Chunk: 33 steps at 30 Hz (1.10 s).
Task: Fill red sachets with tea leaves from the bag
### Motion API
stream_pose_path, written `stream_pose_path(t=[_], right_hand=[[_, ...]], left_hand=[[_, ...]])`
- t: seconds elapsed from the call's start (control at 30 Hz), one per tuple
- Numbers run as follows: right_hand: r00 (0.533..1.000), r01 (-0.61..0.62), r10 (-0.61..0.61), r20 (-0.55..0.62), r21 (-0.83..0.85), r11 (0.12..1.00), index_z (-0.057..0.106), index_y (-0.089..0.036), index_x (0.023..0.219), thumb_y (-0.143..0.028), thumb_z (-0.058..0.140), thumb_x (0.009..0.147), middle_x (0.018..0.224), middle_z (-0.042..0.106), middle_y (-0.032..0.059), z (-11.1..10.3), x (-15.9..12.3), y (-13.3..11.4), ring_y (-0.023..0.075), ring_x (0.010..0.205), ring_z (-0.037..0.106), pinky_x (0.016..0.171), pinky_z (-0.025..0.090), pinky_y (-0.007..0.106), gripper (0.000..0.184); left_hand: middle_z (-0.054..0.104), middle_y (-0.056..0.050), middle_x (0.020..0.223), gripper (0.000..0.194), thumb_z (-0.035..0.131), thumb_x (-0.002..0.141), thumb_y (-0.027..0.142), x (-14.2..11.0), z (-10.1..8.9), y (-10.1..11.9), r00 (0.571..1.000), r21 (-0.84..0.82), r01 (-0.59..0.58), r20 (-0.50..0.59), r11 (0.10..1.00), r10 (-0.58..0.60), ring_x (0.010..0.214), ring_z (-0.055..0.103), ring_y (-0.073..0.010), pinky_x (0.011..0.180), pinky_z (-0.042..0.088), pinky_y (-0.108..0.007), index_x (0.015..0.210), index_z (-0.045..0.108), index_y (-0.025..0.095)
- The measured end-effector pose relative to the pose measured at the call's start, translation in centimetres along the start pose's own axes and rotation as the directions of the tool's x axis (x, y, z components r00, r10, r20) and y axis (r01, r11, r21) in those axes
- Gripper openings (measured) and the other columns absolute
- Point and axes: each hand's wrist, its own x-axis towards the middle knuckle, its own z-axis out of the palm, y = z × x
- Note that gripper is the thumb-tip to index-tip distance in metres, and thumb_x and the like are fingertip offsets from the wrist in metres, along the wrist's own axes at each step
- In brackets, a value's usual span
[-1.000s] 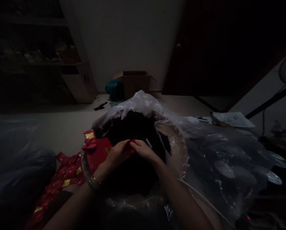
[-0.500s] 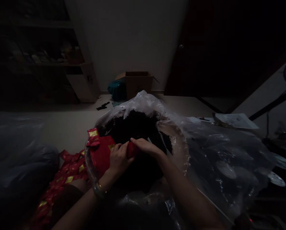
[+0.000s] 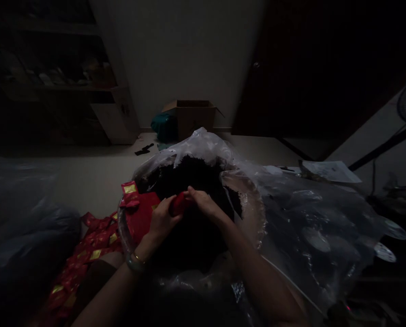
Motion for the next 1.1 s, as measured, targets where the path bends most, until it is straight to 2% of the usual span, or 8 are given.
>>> stream_pose_path(t=[0.1, 0.17, 0.27, 0.33, 0.4, 0.5, 0.8, 1.1], right_hand=[[0.987, 0.055, -0.052, -0.154, 0.011, 0.998, 0.064, -0.016, 0.109, -0.064, 0.04, 0.085, 0.102, 0.068, 0.0119, -0.8, 0.4, 1.1, 0.0242, 0.098, 0.064, 0.09, 0.048, 0.043, 0.058], [0.989, 0.023, -0.053, -0.141, -0.205, 0.978, 0.058, -0.018, 0.122, -0.057, 0.05, 0.083, 0.117, 0.062, 0.014, -0.8, 0.2, 2.2, 0.026, 0.11, 0.059, 0.095, 0.045, 0.046, 0.056], [0.987, 0.045, 0.063, 0.145, -0.641, 0.766, 0.035, -0.025, 0.144, -0.039, 0.081, 0.059, 0.148, 0.034, 0.0171, 0.7, -0.8, 3.8, 0.0343, 0.134, 0.035, 0.105, 0.035, 0.052, 0.097], [0.959, 0.047, 0.209, 0.194, -0.83, 0.556, 0.021, -0.03, 0.149, -0.028, 0.087, 0.049, 0.158, 0.005, 0.0189, 2.5, -1.6, 4.4, 0.0444, 0.139, 0.018, 0.1, 0.036, 0.06, 0.12], [0.95, 0.071, 0.253, 0.184, -0.916, 0.396, 0.025, -0.033, 0.147, -0.022, 0.087, 0.05, 0.159, -0.003, 0.0171, 4.0, -2.1, 4.4, 0.0493, 0.138, 0.017, 0.097, 0.036, 0.065, 0.116], [0.967, 0.118, 0.182, 0.18, -0.944, 0.308, 0.038, -0.032, 0.14, -0.019, 0.082, 0.058, 0.157, 0.012, 0.016, 4.7, -2.0, 4.1, 0.0447, 0.131, 0.031, 0.093, 0.042, 0.06, 0.094], [0.994, 0.1, 0.007, 0.113, -0.908, 0.407, 0.057, -0.023, 0.12, -0.007, 0.062, 0.071, 0.131, 0.047, 0.0137, 3.5, -1.1, 4.6, 0.0287, 0.112, 0.051, 0.082, 0.051, 0.04, 0.052], [0.99, 0.132, -0.133, 0.035, -0.52, 0.844, 0.066, -0.018, 0.102, -0.012, 0.061, 0.068, 0.102, 0.07, 0.0045, 0.1, -0.2, 2.5, 0.0209, 0.097, 0.064, 0.089, 0.047, 0.033, 0.035]], left_hand=[[0.072, -0.007, 0.102, 0.047, 0.072, 0.067, 0.018, 0.8, -1.3, 0.4, 0.983, -0.089, 0.181, -0.004, 0.979, -0.182, 0.087, 0.069, -0.0225, 0.079, 0.056, -0.036, 0.112, 0.06, 0.019], [0.073, -0.006, 0.099, 0.044, 0.072, 0.068, 0.02, 1.1, -2.0, 0.6, 0.966, -0.151, 0.252, -0.012, 0.956, -0.257, 0.084, 0.069, -0.0208, 0.075, 0.056, -0.033, 0.11, 0.062, 0.019], [0.073, -0.005, 0.099, 0.043, 0.073, 0.069, 0.025, 1.3, -2.4, 0.6, 0.951, -0.206, 0.296, -0.025, 0.933, -0.307, 0.083, 0.069, -0.0202, 0.074, 0.056, -0.031, 0.11, 0.062, 0.018], [0.073, -0.006, 0.099, 0.044, 0.073, 0.069, 0.026, 1.3, -2.4, 0.6, 0.947, -0.214, 0.306, -0.028, 0.928, -0.319, 0.084, 0.069, -0.0203, 0.074, 0.056, -0.031, 0.111, 0.062, 0.018], [0.073, -0.005, 0.099, 0.043, 0.072, 0.069, 0.026, 1.3, -2.5, 0.6, 0.945, -0.208, 0.315, -0.028, 0.926, -0.327, 0.084, 0.069, -0.0201, 0.074, 0.056, -0.031, 0.111, 0.062, 0.018], [0.073, -0.005, 0.099, 0.042, 0.071, 0.069, 0.026, 1.3, -2.6, 0.7, 0.943, -0.192, 0.323, -0.018, 0.927, -0.332, 0.084, 0.069, -0.0205, 0.073, 0.056, -0.03, 0.11, 0.063, 0.018], [0.073, -0.005, 0.099, 0.045, 0.073, 0.066, 0.023, 1.3, -2.2, 0.4, 0.965, -0.225, 0.258, 0.01, 0.94, -0.263, 0.084, 0.069, -0.0211, 0.073, 0.056, -0.032, 0.11, 0.063, 0.018], [0.071, -0.006, 0.102, 0.046, 0.073, 0.068, 0.026, 1.6, -2.7, -0.1, 0.969, -0.194, 0.248, 0.043, 0.949, -0.244, 0.089, 0.067, -0.0206, 0.078, 0.055, -0.033, 0.112, 0.062, 0.018]])
